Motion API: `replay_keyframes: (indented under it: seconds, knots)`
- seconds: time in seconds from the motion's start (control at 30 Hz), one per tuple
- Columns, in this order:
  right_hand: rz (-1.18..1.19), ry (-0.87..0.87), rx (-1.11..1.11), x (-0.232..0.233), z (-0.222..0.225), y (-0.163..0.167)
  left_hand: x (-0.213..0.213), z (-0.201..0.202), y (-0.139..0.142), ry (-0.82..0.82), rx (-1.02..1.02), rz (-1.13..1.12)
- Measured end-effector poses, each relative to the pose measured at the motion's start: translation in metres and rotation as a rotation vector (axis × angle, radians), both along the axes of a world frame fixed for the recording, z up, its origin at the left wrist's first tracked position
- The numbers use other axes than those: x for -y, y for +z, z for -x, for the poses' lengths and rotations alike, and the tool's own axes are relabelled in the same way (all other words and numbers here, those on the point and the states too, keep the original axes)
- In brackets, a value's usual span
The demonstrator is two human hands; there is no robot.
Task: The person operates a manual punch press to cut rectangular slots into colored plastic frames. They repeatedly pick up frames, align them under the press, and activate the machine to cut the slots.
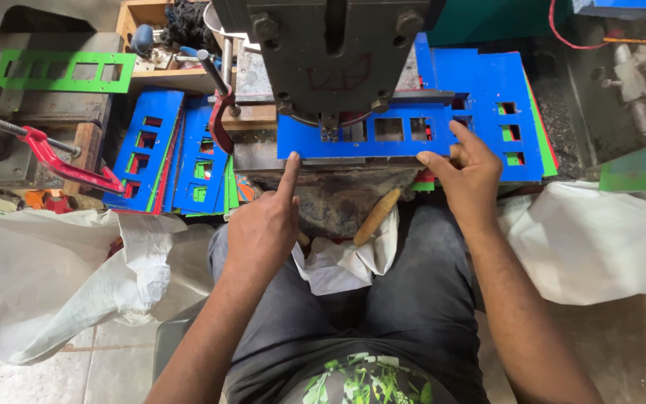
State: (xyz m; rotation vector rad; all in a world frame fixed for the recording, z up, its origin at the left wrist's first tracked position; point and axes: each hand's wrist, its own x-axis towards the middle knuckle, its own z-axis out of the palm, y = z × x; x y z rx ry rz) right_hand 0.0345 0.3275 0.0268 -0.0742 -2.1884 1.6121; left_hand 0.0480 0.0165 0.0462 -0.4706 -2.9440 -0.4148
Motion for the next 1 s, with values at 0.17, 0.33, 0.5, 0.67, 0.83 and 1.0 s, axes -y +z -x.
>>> replay_keyframes:
  seconds: [0.17, 0.33, 0.5, 0.67, 0.83, 1.0]
  knots:
    - [-0.014, 0.030, -0.041, 0.001, 0.007, -0.009, 0.003, 0.006, -0.005, -0.011, -0.019, -0.033]
    - [-0.012, 0.035, -0.074, 0.001, 0.004, -0.015, 0.005, 0.005, -0.007, -0.008, -0.014, -0.035]
    - [-0.001, 0.048, -0.062, 0.008, -0.001, -0.010, 0.008, 0.003, -0.009, -0.003, -0.001, -0.055]
    - [0.029, 0.064, -0.048, 0.019, -0.005, 0.000, 0.012, 0.001, -0.010, -0.018, -0.017, -0.072]
    - [-0.006, 0.069, -0.035, 0.024, -0.006, 0.007, 0.014, 0.000, -0.011, -0.029, -0.039, -0.073]
    - [0.024, 0.076, -0.033, 0.026, -0.005, 0.010, 0.014, 0.002, -0.012, -0.023, -0.051, -0.075]
